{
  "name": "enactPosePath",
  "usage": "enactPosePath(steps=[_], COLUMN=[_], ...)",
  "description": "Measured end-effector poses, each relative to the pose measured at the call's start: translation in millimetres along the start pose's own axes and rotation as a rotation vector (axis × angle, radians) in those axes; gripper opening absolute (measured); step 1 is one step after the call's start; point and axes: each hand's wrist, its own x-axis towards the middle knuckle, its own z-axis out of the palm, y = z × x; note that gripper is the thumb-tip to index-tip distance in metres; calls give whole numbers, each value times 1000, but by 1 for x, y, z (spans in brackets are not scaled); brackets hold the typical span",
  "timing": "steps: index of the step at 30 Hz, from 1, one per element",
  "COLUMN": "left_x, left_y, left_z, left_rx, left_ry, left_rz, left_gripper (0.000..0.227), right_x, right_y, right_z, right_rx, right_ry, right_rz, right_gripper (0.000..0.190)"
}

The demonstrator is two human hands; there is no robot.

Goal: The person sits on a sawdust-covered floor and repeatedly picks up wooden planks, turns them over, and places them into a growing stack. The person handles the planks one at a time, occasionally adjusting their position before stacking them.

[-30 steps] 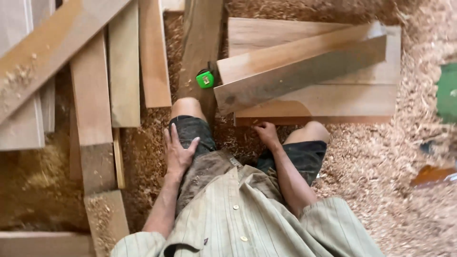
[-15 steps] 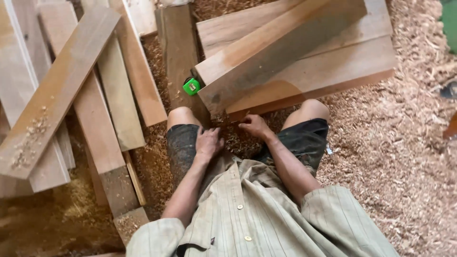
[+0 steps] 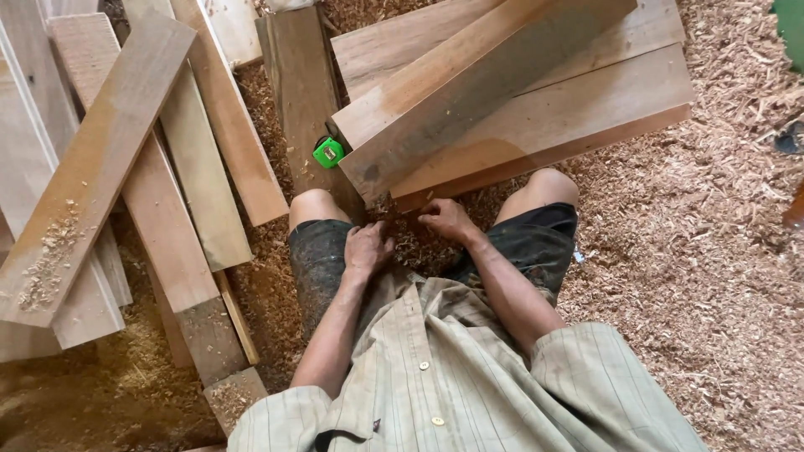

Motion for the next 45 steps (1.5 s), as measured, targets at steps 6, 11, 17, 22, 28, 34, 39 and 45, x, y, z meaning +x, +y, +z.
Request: enactPosePath(steps=[6,11,17,22,28,34,39,45], left_x=[-7,-5,-3,-2,-1,-1,-2,-2], left_y=[5,5,2,0,0,1,2,4], left_z=[-19,-16,-12,-8,-6,-5,-8,-8], left_rx=[-50,-51,-32,-33,-25,-39,-38,-44], left_ry=[-6,-10,0,8,13,7,27,35], left_rz=[20,5,22,22,25,10,27,25], left_gripper=[39,40,38,40,41,41,41,40], right_x=[5,8,11,11,11,14,8,-2], right_y=[5,7,10,12,11,12,8,-1], right_z=[3,4,4,6,5,4,2,-2], right_rx=[-34,-31,-33,-22,-8,28,10,8], right_ry=[-15,-20,-24,-23,-24,-32,-28,-35], right_rz=[-3,-24,-21,-11,-3,1,8,1], right_gripper=[45,45,45,45,45,44,46,46])
